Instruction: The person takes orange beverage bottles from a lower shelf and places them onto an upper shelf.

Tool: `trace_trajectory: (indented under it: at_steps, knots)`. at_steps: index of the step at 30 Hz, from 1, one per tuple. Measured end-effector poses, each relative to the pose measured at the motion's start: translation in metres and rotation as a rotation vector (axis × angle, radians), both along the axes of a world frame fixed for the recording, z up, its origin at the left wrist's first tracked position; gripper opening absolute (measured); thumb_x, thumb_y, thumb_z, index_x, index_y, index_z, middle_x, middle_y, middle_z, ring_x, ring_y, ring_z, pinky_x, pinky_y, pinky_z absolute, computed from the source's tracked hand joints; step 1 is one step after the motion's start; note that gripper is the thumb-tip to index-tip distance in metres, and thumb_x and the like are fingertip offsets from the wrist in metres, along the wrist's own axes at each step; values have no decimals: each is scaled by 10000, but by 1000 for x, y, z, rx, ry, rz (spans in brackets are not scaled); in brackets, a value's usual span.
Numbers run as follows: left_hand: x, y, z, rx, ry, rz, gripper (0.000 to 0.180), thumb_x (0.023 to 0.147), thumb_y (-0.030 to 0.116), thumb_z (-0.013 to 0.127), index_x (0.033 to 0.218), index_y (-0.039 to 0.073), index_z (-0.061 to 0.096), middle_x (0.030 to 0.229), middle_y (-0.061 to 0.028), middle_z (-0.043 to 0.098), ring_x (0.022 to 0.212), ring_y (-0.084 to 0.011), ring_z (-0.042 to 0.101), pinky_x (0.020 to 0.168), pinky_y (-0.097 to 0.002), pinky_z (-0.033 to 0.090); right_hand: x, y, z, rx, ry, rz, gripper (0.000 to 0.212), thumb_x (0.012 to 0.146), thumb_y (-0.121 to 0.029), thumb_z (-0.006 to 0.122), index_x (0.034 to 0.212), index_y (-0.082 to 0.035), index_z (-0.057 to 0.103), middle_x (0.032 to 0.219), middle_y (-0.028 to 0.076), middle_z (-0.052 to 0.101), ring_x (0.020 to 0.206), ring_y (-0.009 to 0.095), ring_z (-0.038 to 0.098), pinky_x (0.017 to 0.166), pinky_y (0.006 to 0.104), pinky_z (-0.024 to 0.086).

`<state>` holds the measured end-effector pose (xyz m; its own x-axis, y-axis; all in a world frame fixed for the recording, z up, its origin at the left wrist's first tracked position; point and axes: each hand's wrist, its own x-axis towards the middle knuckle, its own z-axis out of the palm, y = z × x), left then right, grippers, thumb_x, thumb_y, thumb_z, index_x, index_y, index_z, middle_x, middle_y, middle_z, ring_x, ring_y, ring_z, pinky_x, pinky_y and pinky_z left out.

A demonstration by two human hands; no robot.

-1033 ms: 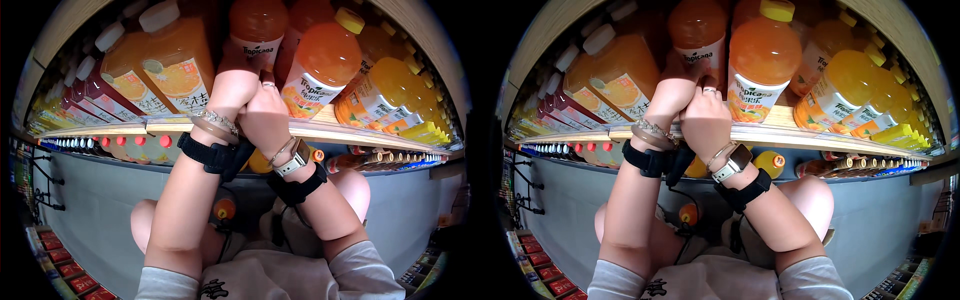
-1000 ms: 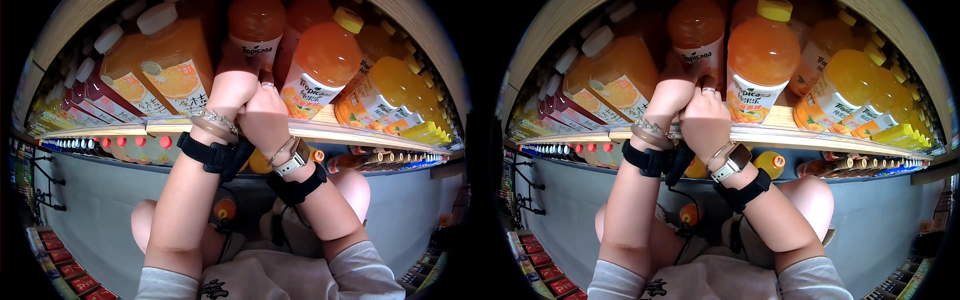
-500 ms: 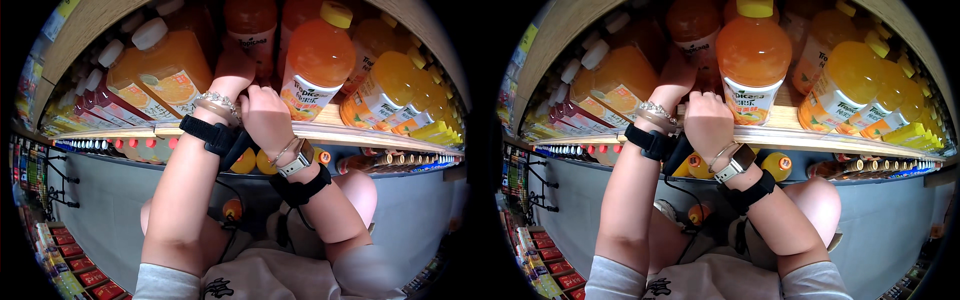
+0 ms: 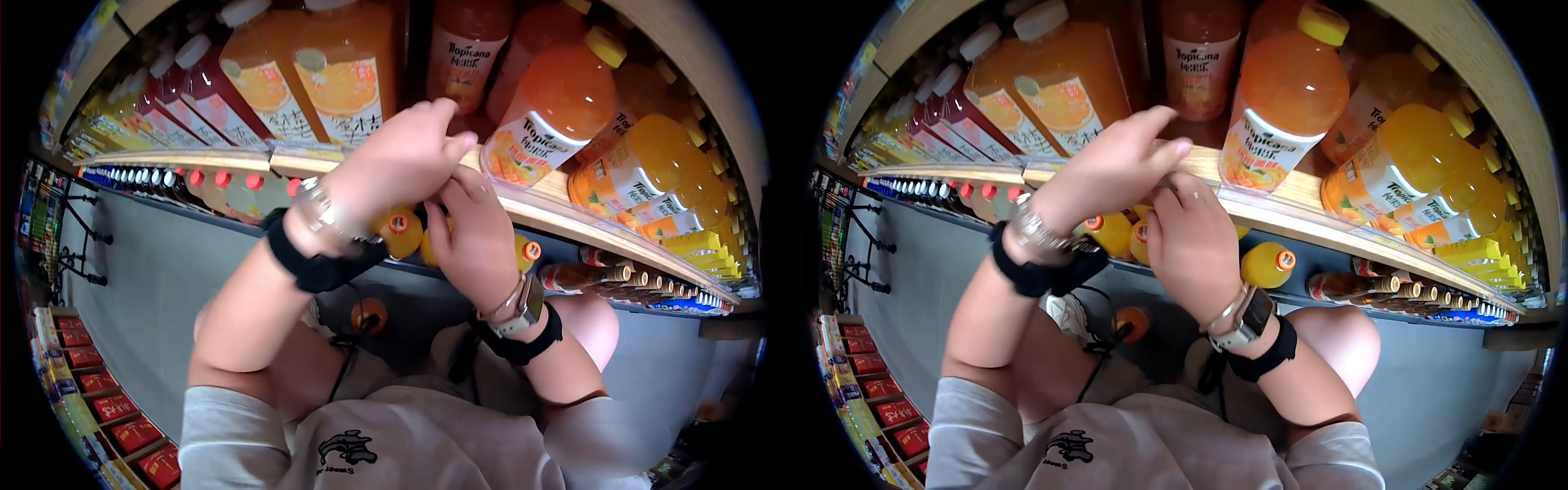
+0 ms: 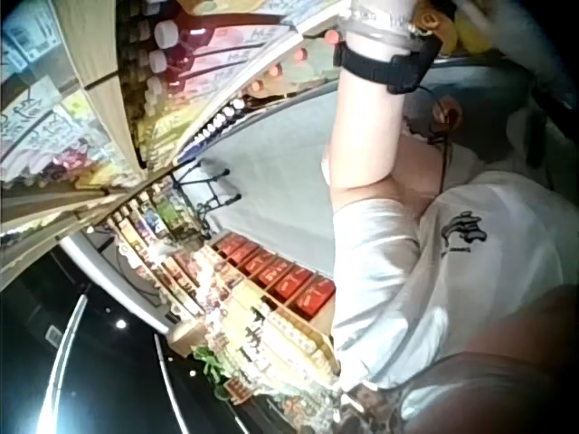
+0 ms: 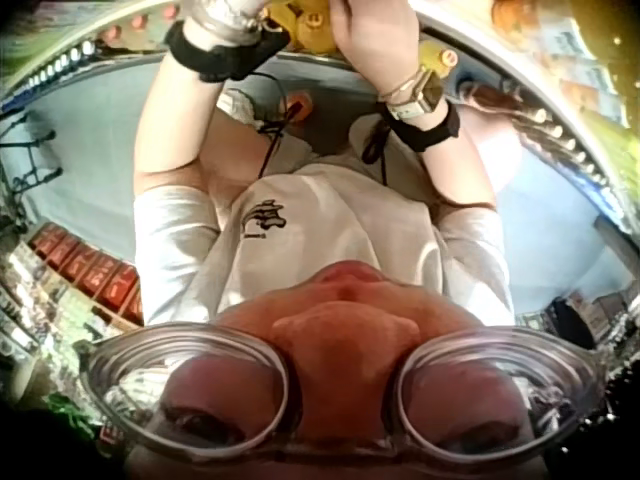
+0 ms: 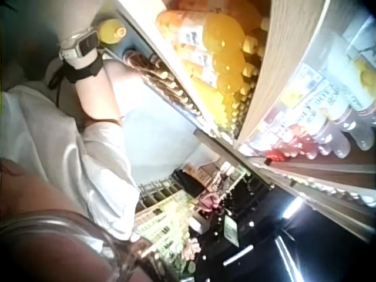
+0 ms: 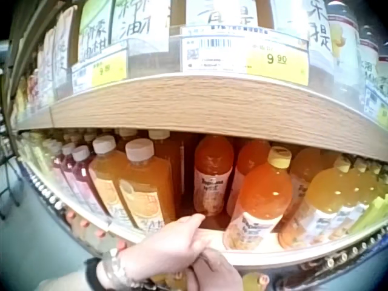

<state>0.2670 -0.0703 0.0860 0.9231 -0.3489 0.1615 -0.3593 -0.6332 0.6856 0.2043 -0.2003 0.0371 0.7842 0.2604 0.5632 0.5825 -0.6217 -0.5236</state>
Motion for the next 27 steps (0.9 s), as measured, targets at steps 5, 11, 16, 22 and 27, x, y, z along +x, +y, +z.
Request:
trace_trajectory:
  at_steps: [5,11,16,22,27]
  knots:
    - [-57,58,5,329,26,-182,388,882,209,574,1214,17,513,1155,-185,565,1043,-347,547,900,-377,441,-50,4,-60,-185,192,219,224,734,-112,647,946,-68,589,997,133,547,828,296,586,674,374,494]
    - [-94,108,4,307,-32,-74,392,870,203,612,1230,66,535,1115,-143,607,977,-253,588,861,-323,461,-87,37,-181,-801,672,433,762,710,-259,721,1369,-200,342,1175,204,461,970,337,569,734,421,513]
    - [-98,139,-25,161,89,-25,384,902,264,582,1242,90,537,1049,-96,620,924,-175,590,802,-304,480,-97,72,-233,-718,662,500,585,701,-295,730,1191,-144,450,1026,170,543,860,335,607,700,408,514]
    - [-100,157,-39,252,136,63,405,902,316,570,1246,105,531,1055,-147,617,920,-229,615,785,-338,494,-107,86,-244,-652,552,544,382,731,-332,677,994,-105,517,846,138,612,774,326,624,652,413,503]
    - [-105,165,-41,354,149,102,430,894,320,581,1256,96,521,1032,-150,621,890,-241,619,779,-327,493,-84,77,-234,-708,639,474,328,735,-283,652,955,-76,524,750,165,621,710,361,611,636,437,491]
